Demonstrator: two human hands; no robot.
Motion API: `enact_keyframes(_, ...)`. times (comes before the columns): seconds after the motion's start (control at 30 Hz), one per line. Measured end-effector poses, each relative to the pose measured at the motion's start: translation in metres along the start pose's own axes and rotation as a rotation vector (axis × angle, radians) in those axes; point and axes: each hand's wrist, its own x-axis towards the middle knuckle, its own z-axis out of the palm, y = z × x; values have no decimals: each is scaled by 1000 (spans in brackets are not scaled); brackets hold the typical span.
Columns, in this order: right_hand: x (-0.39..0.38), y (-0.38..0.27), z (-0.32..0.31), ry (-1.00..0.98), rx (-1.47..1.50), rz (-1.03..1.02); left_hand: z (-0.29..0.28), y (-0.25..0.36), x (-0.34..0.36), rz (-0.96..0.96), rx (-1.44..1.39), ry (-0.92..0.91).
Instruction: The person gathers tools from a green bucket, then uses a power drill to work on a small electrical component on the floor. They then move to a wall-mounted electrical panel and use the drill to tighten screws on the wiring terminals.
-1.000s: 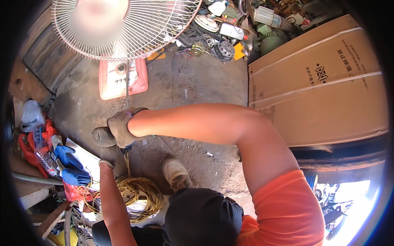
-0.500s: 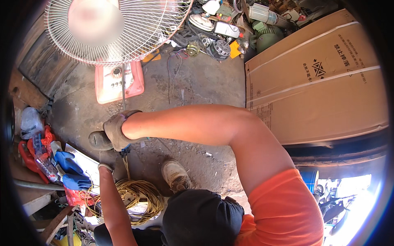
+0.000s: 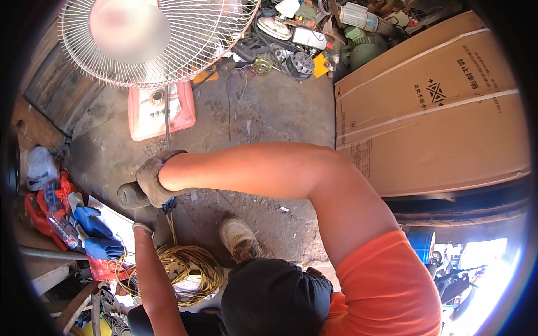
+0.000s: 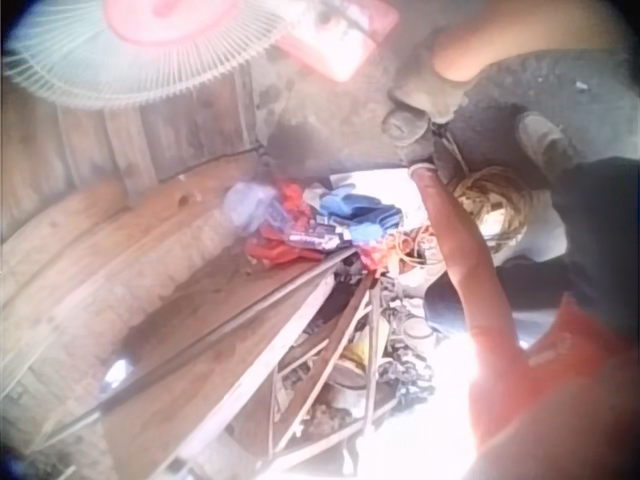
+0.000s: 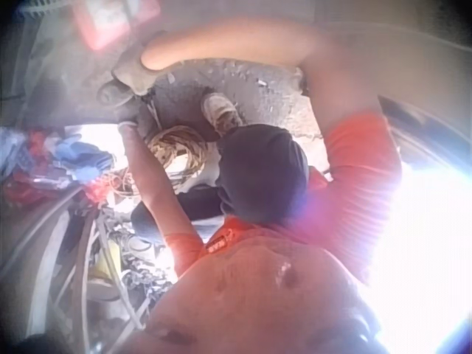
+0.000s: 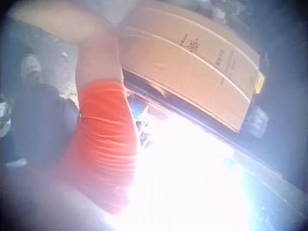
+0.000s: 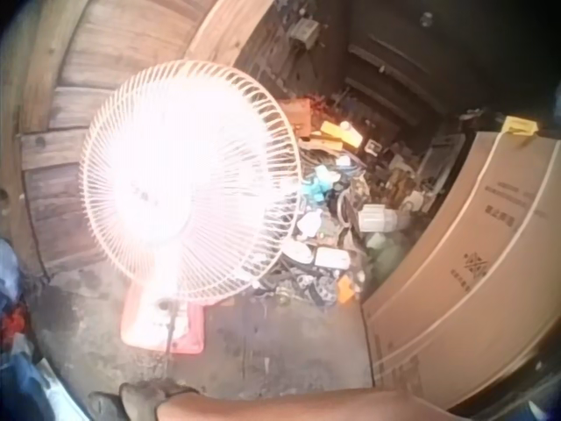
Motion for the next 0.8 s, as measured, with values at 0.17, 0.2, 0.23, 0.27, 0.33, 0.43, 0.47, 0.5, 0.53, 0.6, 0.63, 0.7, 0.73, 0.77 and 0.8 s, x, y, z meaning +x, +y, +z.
enact_keyframes(0.17, 16, 8, 19, 39, 20, 43, -22, 29, 3, 31, -133, 66)
enact_keyframes(0.2, 12, 10, 18, 57, 74, 44, -30, 32, 4, 52, -154, 101)
enact_keyframes(0.23, 0, 10, 11, 80, 124, 42, -40, 33, 6, 71, -171, 140)
enact_keyframes(0.27, -12, 14, 9, 96, 176, 49, -51, 41, 10, -26, -298, 42)
enact_keyframes(0.33, -23, 33, 23, 251, 346, 30, -77, 56, 13, -228, -538, -162)
enact_keyframes(0.43, -46, 62, 52, 499, 580, -57, -109, 90, 8, -324, -913, 344)
enact_keyframes(0.47, -59, 74, 66, 595, 655, -101, -127, 101, 13, -517, -951, 357)
enact_keyframes(0.5, -64, 80, 72, 703, 730, -192, -102, 58, 11, -567, -1249, 335)
enact_keyframes(0.53, -70, 91, 88, 734, 781, -197, -102, 59, 9, -415, -1216, 373)
enact_keyframes(0.6, -82, 104, 120, 800, 949, -191, -103, 72, 9, -184, -1130, 417)
enact_keyframes(0.63, -86, 105, 133, 833, 1068, -189, -115, 87, 12, -296, -1594, 310)
enact_keyframes(0.7, -101, 109, 148, 705, 1102, -7, -128, 114, 12, -342, -2196, 209)
enact_keyframes(0.73, -109, 102, 149, 747, 1181, 13, -125, 119, 11, -353, -2288, 142)
enact_keyframes(0.77, -120, 97, 154, 773, 1264, 41, -117, 133, 13, -386, -2379, 54)
enact_keyframes(0.8, -125, 99, 164, 775, 1622, 15, -110, 147, 13, -435, -2472, -10)
